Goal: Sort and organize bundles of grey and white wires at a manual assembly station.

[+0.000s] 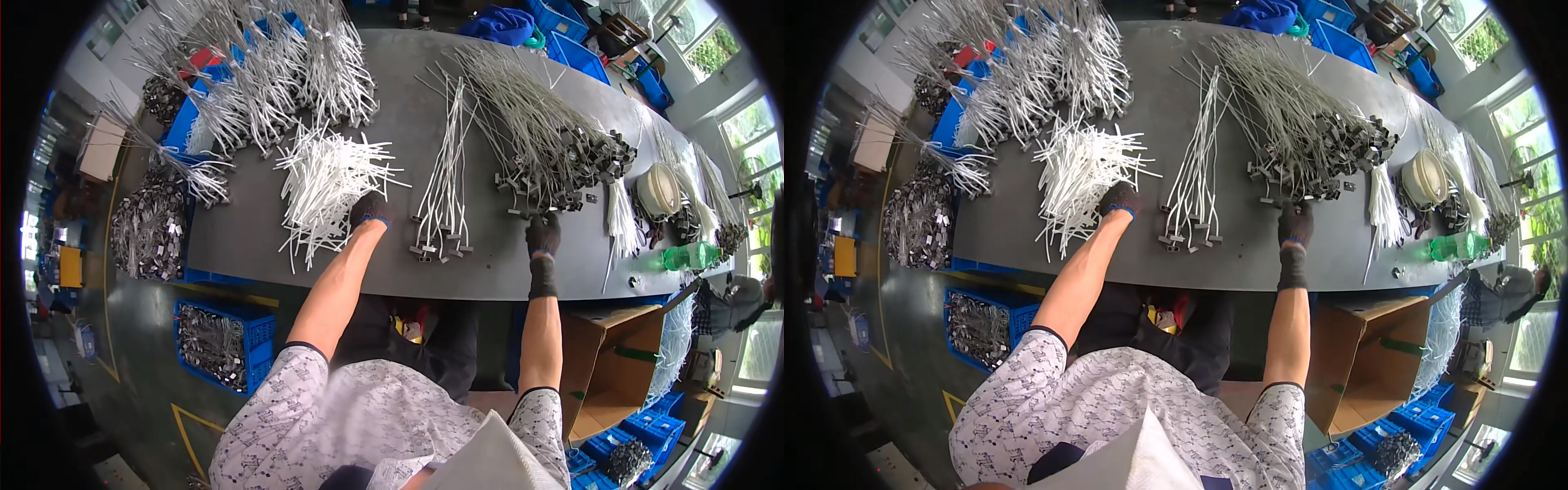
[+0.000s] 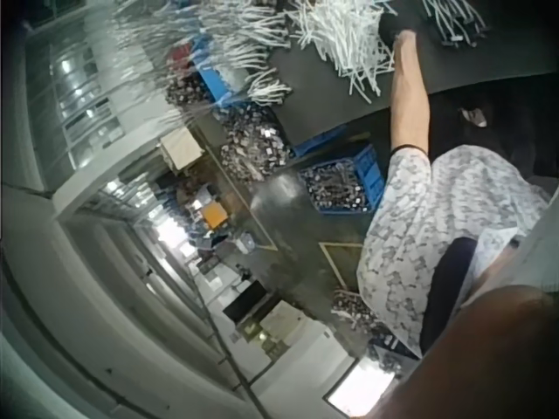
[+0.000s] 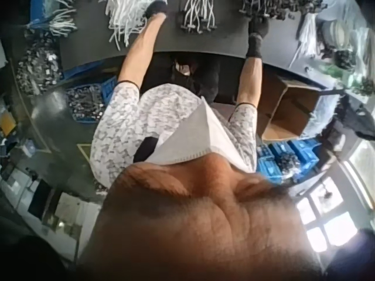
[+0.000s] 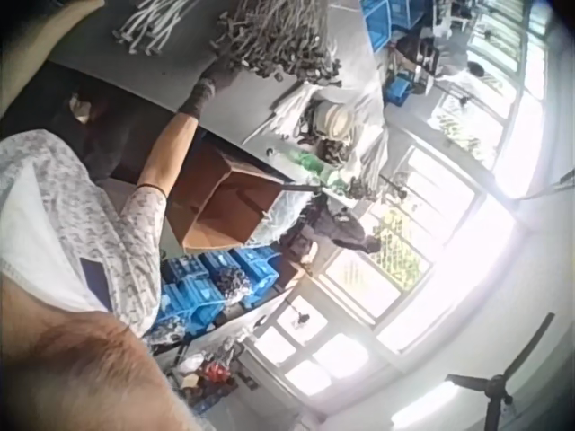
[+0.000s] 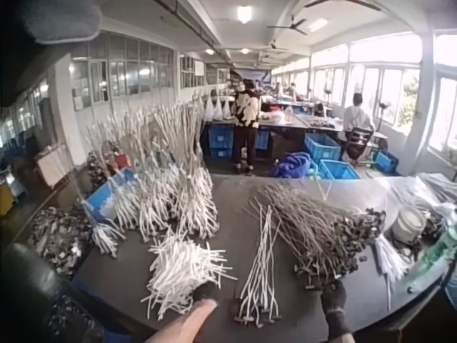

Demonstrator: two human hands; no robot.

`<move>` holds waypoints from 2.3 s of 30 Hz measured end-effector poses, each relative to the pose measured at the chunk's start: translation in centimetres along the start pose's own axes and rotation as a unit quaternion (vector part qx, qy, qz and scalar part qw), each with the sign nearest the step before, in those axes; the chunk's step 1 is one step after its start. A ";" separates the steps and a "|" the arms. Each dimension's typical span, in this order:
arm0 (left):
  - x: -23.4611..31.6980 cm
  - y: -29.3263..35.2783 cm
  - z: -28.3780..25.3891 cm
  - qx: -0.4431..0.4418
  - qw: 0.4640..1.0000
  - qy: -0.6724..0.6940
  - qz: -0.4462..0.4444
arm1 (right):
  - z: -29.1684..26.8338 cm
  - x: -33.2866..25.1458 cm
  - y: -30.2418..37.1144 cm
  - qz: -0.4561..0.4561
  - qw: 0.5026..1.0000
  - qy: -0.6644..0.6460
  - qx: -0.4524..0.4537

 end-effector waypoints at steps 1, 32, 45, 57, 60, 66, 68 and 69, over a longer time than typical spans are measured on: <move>0.3 0.2 0.0 -0.012 1.000 -0.009 -0.008 | -1.4 0.2 1.0 -0.135 0.972 0.163 0.098; 9.4 16.3 -4.0 -0.154 0.567 0.808 0.049 | -9.5 12.7 35.5 -0.090 0.861 0.409 -0.288; 6.7 15.1 -4.4 -0.265 0.711 0.610 0.227 | -9.8 15.5 37.0 -0.126 0.837 0.346 -0.406; 6.5 23.1 -3.1 -0.257 0.804 0.439 0.309 | -5.1 -14.1 26.0 -0.209 0.950 -0.203 -0.113; 4.7 24.2 -4.4 -0.359 0.759 0.463 0.284 | -4.3 -15.3 27.2 -0.087 0.915 -0.319 -0.229; 1.4 25.5 -4.4 -0.337 0.763 0.501 0.230 | -2.6 -15.8 27.9 -0.325 0.922 -0.118 -0.177; 1.0 24.7 -4.9 -0.306 0.774 0.503 0.233 | -2.2 -16.3 28.4 -0.410 0.902 -0.100 -0.096; 0.9 24.2 -5.2 -0.335 0.765 0.501 0.228 | -1.6 -15.8 28.4 -0.410 0.901 -0.103 -0.098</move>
Point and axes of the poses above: each hand's wrist, its own y-axis away from the middle knuckle, its own z-axis out of the palm, x = y × z, the point moved 3 cm from there along -y, towards the middle knuckle, and after that the axes turned 7 degrees about -z, right-handed, at the moved point
